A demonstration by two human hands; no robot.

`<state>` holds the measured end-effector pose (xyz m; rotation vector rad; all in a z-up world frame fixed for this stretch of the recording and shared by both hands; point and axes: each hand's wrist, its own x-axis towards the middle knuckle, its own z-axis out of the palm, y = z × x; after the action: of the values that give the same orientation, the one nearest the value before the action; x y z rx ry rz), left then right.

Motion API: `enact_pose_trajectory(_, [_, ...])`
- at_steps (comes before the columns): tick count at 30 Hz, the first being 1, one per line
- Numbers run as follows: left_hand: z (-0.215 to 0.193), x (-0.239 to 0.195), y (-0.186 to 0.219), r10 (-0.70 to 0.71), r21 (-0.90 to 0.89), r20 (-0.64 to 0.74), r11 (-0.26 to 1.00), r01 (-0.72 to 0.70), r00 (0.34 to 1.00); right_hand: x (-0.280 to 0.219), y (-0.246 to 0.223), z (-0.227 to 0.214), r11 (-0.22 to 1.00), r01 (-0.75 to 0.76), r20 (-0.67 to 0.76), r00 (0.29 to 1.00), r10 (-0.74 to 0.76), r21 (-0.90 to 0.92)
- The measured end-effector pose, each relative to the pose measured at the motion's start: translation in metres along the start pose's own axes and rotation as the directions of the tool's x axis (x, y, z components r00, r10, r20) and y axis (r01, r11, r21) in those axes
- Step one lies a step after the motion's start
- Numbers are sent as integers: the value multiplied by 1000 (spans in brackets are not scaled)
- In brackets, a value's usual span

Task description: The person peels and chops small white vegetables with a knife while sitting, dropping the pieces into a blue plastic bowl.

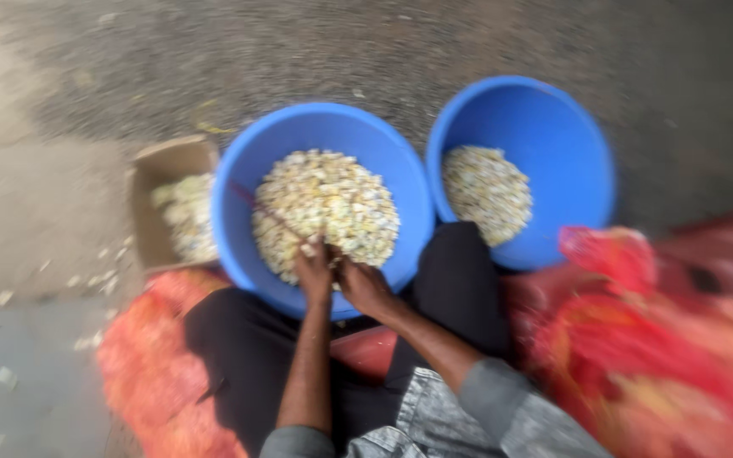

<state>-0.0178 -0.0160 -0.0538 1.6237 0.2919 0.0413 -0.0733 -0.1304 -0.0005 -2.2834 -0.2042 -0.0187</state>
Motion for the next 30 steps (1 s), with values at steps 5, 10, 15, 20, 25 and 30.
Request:
enact_pose_trajectory(5, [-22,4,28,-409,-587,251,656,474,877,7,1,-2,702,-529,440,835,330,477])
enact_pose_trajectory(10, [-20,15,42,-425,-710,329,478,517,844,-5,1,-25,727,-461,281,887,365,509])
enact_pose_trajectory(15, [-28,20,36,-486,-698,275,494,520,830,-16,-4,-56,681,-483,157,861,484,550])
enact_pose_trajectory(20, [-37,13,55,-403,-602,260,642,474,877,-8,-38,-102,702,-496,115,849,516,511])
enact_pose_trajectory(25, [-27,-2,109,-234,-472,269,814,339,934,-33,-60,-171,642,-468,49,828,558,608])
enact_pose_trajectory(30, [44,-73,182,57,-373,615,900,226,786,-130,-65,-270,711,-512,-103,773,626,482])
